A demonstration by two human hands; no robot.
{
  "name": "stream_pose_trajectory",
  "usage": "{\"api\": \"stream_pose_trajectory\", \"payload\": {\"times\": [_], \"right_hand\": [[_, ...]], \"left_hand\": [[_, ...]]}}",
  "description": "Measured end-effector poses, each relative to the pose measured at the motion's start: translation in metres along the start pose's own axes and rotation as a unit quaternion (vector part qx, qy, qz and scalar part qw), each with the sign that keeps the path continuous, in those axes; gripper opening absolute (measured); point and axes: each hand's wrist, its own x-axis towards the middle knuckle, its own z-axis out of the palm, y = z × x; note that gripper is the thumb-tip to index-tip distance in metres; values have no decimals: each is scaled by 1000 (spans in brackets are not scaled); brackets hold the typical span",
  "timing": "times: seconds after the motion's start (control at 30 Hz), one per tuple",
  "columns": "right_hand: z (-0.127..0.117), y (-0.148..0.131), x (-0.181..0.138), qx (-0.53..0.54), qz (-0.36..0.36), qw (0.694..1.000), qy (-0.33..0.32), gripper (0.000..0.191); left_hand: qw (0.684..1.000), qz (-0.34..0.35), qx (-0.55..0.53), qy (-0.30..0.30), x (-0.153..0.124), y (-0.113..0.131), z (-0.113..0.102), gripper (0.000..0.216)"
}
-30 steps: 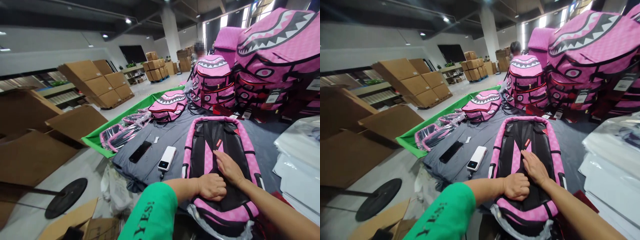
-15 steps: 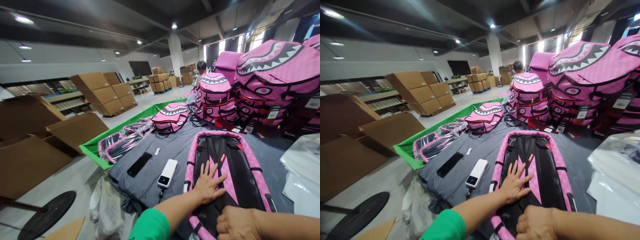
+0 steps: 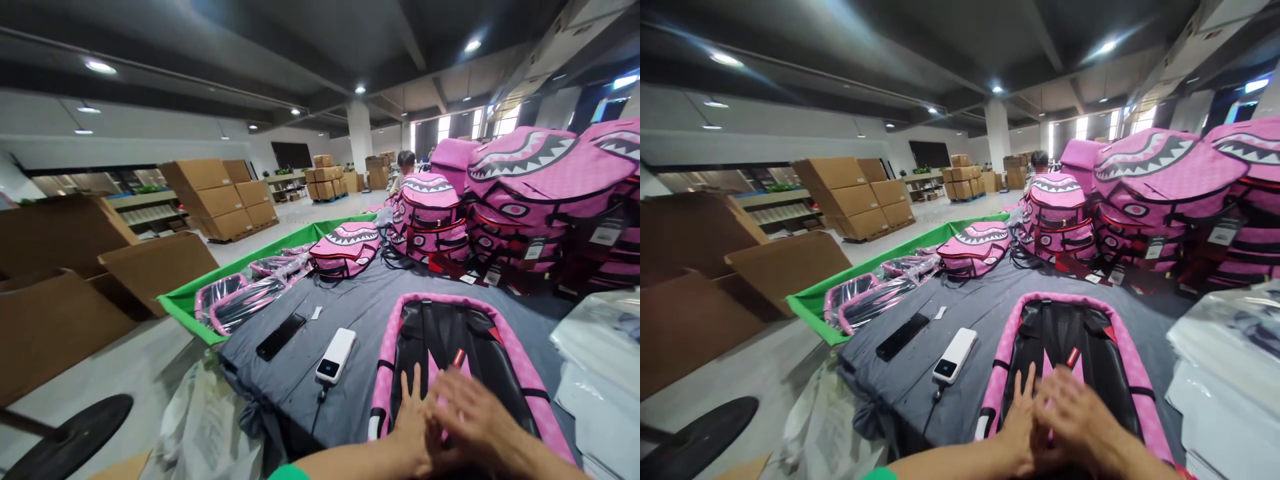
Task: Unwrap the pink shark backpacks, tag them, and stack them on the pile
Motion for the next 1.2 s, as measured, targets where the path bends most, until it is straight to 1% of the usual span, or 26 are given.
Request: {"api": "stream_pose_trajectory", "payload": {"times": [0.03, 0.07, 0.1, 0.13, 0.2, 0.23, 0.27, 0.3, 0.33, 0.4, 0.43, 0.5, 0.57, 0.6, 0.67, 0.73, 0.8, 0.83, 0.87, 0.93, 1.0, 1.1, 1.2], "right_hand": [[-1, 17, 1, -47, 96, 994, 9, 41], [2, 35, 1, -80, 243, 967, -7, 45], [7, 50, 0, -82, 354, 931, -41, 49], [16, 63, -3, -77, 397, 912, -62, 52], [35, 76, -10, -63, 429, 896, -97, 54], [44, 77, -14, -56, 431, 894, -105, 56], [51, 76, -16, -51, 436, 892, -108, 57], [56, 74, -18, -46, 442, 890, -105, 58], [60, 71, -19, -40, 446, 889, -98, 58], [61, 69, -18, -28, 458, 886, -68, 53], [57, 71, -18, -22, 467, 883, -46, 50], [44, 81, -22, -13, 494, 869, 11, 49], [21, 101, -35, -8, 526, 848, 68, 52], [7, 114, -46, -6, 543, 835, 90, 51], [-21, 142, -76, -5, 579, 808, 112, 45], [-46, 167, -113, -10, 623, 774, 110, 32], [-65, 184, -151, -24, 675, 731, 97, 18], [-71, 189, -169, -30, 700, 708, 89, 17], [-75, 193, -185, -31, 721, 688, 80, 19], [-79, 196, -211, -23, 748, 661, 63, 25], [-79, 200, -229, -6, 759, 649, 51, 31], [-79, 207, -243, 10, 756, 652, 53, 38], [-86, 211, -250, -11, 740, 666, 95, 35]], "left_hand": [[1000, -7, -19, -18, -5, 6, -3, 83], [999, -16, -30, -37, -9, 12, -8, 87], [998, -25, -32, -57, -9, 15, -16, 90], [996, -31, -24, -82, -7, 17, -25, 92], [989, -28, 11, -146, 7, 17, -49, 93], [985, -26, 35, -169, 19, 15, -60, 91], [983, -29, 61, -169, 32, 12, -70, 89], [985, -31, 89, -144, 46, 9, -76, 86], [988, -29, 114, -98, 60, 5, -79, 83], [989, -16, 146, 3, 84, -5, -74, 78], [988, -7, 148, 36, 93, -12, -65, 75], [991, -9, 122, 56, 103, -26, -43, 70], [993, -21, 98, 63, 105, -40, -23, 68], [993, -24, 93, 66, 104, -45, -16, 68], [993, -22, 92, 70, 102, -51, -8, 68], [993, -20, 90, 74, 102, -54, -6, 68], [993, -17, 89, 77, 104, -58, -5, 69], [993, -15, 90, 79, 105, -59, -4, 70], [992, -12, 93, 81, 106, -61, -3, 70], [991, -5, 101, 90, 107, -64, -2, 70], [988, 4, 113, 101, 107, -65, -1, 70], [986, 8, 125, 107, 105, -64, -1, 70], [988, 3, 119, 95, 105, -63, -2, 69]]}}
